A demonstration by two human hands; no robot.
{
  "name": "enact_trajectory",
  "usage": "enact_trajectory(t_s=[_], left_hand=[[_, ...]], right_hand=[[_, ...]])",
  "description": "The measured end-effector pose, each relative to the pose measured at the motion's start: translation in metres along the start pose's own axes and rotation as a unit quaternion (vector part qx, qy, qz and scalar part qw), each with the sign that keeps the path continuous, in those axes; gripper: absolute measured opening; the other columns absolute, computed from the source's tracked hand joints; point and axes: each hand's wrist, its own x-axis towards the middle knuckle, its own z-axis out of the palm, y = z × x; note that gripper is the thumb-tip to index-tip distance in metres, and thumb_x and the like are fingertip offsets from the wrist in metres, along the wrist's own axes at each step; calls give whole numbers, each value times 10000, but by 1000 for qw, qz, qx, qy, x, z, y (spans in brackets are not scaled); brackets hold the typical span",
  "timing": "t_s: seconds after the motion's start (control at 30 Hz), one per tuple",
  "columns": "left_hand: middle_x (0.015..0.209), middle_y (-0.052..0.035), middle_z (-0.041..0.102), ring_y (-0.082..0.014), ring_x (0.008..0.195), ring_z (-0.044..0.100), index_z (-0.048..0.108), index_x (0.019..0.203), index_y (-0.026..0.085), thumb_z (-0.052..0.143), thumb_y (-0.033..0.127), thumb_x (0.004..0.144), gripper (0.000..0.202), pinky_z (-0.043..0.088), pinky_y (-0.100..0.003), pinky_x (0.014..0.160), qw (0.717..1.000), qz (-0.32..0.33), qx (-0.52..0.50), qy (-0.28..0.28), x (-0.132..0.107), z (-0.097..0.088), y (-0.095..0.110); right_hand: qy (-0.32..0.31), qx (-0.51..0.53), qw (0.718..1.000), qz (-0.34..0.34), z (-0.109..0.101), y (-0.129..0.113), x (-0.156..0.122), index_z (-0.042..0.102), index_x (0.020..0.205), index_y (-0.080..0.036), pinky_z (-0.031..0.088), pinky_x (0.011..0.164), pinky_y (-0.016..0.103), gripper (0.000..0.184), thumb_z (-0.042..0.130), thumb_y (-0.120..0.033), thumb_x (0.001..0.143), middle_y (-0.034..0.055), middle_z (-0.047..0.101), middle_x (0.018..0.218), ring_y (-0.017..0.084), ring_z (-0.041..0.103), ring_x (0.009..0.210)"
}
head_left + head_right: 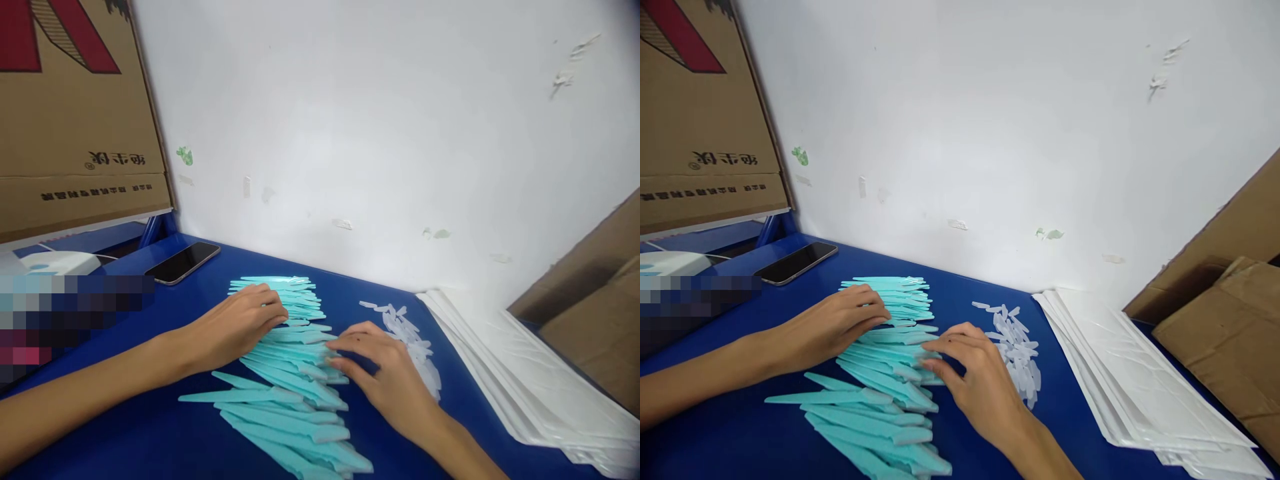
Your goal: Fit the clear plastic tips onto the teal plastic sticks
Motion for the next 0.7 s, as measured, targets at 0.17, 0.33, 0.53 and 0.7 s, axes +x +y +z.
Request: enact_trajectory(t_s=[0.17, 0.33, 0.53, 0.7], left_hand=[[966, -65, 653, -214, 897, 605, 690, 1013, 180, 500, 192, 1058, 196, 435, -334, 808, 998, -44, 34, -25, -3, 8, -18], [884, -52, 635, -205, 837, 607, 679, 920, 178, 512, 184, 1047, 210, 410, -303, 725, 997, -46, 61, -29, -6, 12, -20], [881, -63, 618, -201, 799, 583, 664, 915, 167, 453, 169, 1058, 255, 388, -299, 656, 994, -44, 90, -38, -5, 11, -18], [882, -69, 607, -206, 812, 577, 664, 921, 170, 427, 134, 1049, 272, 391, -294, 650, 993, -26, 106, -34, -7, 10, -18]], right_hand=[[42, -170, 984, 15, -22, 30, 4, 716, 1240, -264, 478, 1011, 511, 285, 510, -329, 1054, 56, 760, 1165, 282, 650, 1117], [58, -334, 941, 25, -43, 72, 2, 762, 1143, -201, 517, 944, 562, 333, 475, -334, 1040, 125, 752, 1171, 345, 667, 1105], [-22, -357, 933, 42, -38, 80, -5, 604, 1431, -193, 415, 1127, 601, 455, 387, -382, 1078, 118, 629, 1442, 349, 513, 1394], [-71, -302, 949, 55, -34, 73, -7, 444, 1555, -251, 362, 1178, 616, 505, 328, -427, 1096, 82, 560, 1519, 309, 388, 1491]])
